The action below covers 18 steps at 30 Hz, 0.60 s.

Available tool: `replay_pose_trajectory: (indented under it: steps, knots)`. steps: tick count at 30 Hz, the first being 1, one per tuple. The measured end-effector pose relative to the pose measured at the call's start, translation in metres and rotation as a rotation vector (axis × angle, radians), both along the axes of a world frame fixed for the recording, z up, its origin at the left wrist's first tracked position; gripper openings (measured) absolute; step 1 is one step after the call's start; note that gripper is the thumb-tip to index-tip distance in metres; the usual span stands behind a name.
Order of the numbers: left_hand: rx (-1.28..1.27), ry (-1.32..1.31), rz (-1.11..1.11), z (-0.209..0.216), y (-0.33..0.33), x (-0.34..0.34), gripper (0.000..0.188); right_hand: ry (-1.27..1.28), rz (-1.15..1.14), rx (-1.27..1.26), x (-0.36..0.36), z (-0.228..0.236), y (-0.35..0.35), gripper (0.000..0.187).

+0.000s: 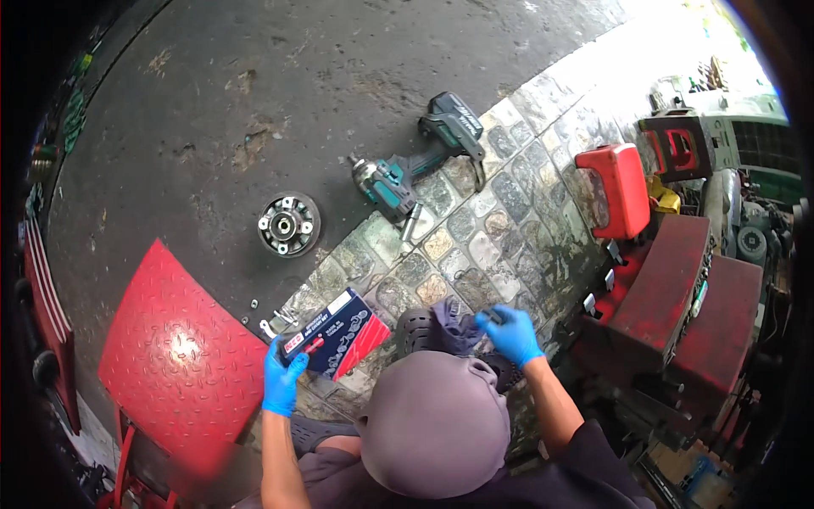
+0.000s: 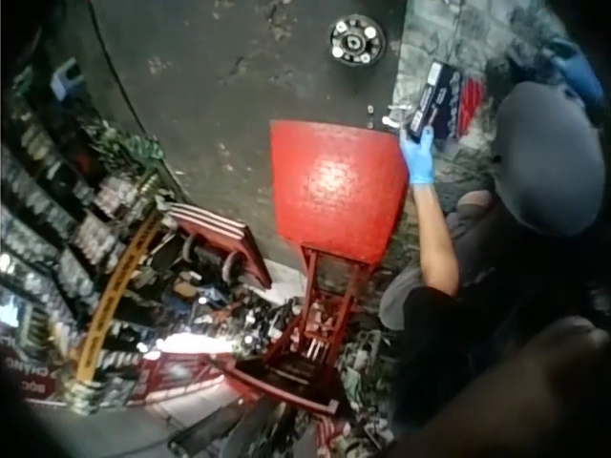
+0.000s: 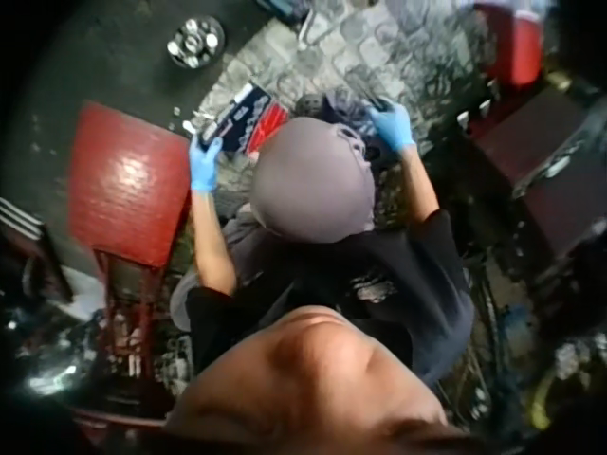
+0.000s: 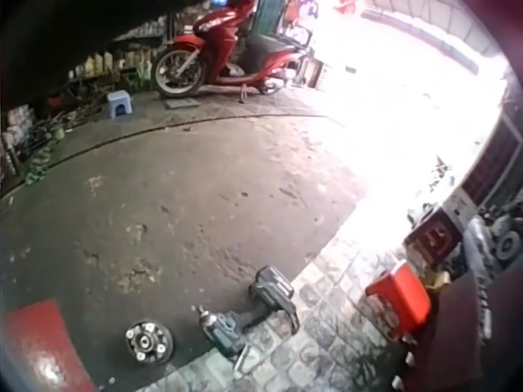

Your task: Assembling a motorcycle rear sprocket to its hub and tightening bolts.

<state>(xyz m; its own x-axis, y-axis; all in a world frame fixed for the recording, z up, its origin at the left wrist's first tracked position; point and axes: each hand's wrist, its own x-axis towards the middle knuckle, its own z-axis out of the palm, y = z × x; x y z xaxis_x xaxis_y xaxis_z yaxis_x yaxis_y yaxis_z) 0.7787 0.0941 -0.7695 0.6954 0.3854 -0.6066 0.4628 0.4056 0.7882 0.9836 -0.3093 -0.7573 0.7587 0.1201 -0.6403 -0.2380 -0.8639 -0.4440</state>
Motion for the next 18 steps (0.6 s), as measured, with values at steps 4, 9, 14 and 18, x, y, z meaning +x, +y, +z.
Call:
replay_pose_trajectory:
  steps: [4, 9, 14, 18]
  knots:
    - [-0.108, 0.111, -0.082, 0.005, -0.011, -0.033, 0.040, -0.079, 0.195, -0.191, 0.028, -0.011, 0.048, 0.038]
    - [-0.088, 0.282, -0.250, -0.004, -0.027, -0.046, 0.038, -0.093, 0.333, -0.461, 0.007, -0.027, 0.078, 0.040]
    - [0.039, 0.345, -0.311, -0.035, -0.045, -0.062, 0.046, 0.042, 0.214, -0.536, -0.009, -0.050, 0.053, 0.037]
    - [0.091, 0.361, -0.271, -0.039, -0.044, -0.065, 0.048, -0.078, 0.218, -0.383, -0.008, -0.044, 0.072, 0.031]
